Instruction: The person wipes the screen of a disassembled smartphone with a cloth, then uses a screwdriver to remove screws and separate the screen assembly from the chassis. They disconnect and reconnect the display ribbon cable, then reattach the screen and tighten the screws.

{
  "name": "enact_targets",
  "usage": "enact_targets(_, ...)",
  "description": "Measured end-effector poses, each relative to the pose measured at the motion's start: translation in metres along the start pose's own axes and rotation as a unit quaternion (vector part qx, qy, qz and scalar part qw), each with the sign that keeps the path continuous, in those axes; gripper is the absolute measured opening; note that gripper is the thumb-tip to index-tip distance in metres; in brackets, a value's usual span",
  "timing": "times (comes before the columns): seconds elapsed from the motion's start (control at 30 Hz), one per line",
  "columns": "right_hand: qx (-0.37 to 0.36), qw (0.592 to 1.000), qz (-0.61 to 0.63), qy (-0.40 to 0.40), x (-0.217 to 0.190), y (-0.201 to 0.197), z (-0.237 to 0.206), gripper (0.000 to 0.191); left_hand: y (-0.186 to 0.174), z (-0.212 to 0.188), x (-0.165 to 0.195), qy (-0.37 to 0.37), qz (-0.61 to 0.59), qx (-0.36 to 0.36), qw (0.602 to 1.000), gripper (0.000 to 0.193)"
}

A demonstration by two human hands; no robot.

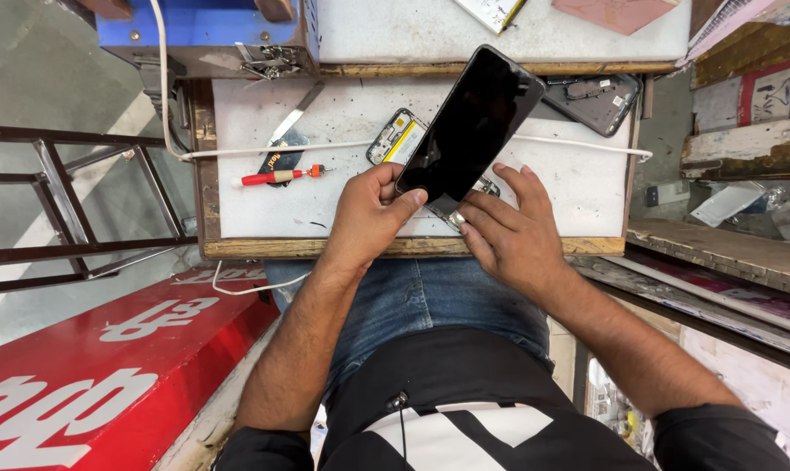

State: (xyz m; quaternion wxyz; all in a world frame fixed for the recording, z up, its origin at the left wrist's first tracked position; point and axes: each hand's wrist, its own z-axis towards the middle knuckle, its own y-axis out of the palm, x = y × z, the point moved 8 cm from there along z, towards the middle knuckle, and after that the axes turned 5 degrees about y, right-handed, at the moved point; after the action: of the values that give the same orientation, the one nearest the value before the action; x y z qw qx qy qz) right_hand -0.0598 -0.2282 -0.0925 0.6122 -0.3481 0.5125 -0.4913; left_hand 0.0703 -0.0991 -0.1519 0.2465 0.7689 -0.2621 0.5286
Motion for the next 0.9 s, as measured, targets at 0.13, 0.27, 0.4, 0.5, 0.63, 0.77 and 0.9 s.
enact_targets(0.13, 0.001, 1.0, 0.002, -0.02, -0.002, -0.002, 0.003, 0.028, 0.0, 0.0, 0.002, -0.003, -0.004, 0.008, 1.0, 0.022)
enact_targets(0.27, 0.015, 1.0, -0.009, -0.024, -0.007, -0.004, 0.001, 0.03, 0.0, 0.0, 0.005, -0.002, 0.006, 0.01, 1.0, 0.023)
enact_targets(0.4, 0.007, 1.0, -0.006, -0.016, -0.005, -0.002, 0.0, 0.031, 0.0, 0.0, 0.004, -0.006, 0.007, 0.011, 1.0, 0.026)
enact_targets(0.5, -0.003, 1.0, -0.009, -0.012, -0.004, 0.0, 0.002, 0.028, 0.0, -0.001, 0.003, -0.01, 0.022, 0.012, 1.0, 0.026)
enact_targets(0.63, -0.012, 1.0, -0.001, -0.013, -0.006, -0.002, 0.006, 0.027, 0.0, -0.001, 0.005, -0.013, 0.028, 0.017, 0.999, 0.025)
enact_targets(0.77, -0.016, 1.0, -0.005, -0.013, -0.009, -0.004, 0.01, 0.025, 0.0, -0.001, 0.007, -0.003, 0.051, 0.023, 0.998, 0.025)
enact_targets(0.9, -0.019, 1.0, -0.009, -0.01, -0.012, -0.007, 0.013, 0.022, 0.0, -0.001, 0.005, -0.015, 0.045, 0.038, 0.998, 0.026)
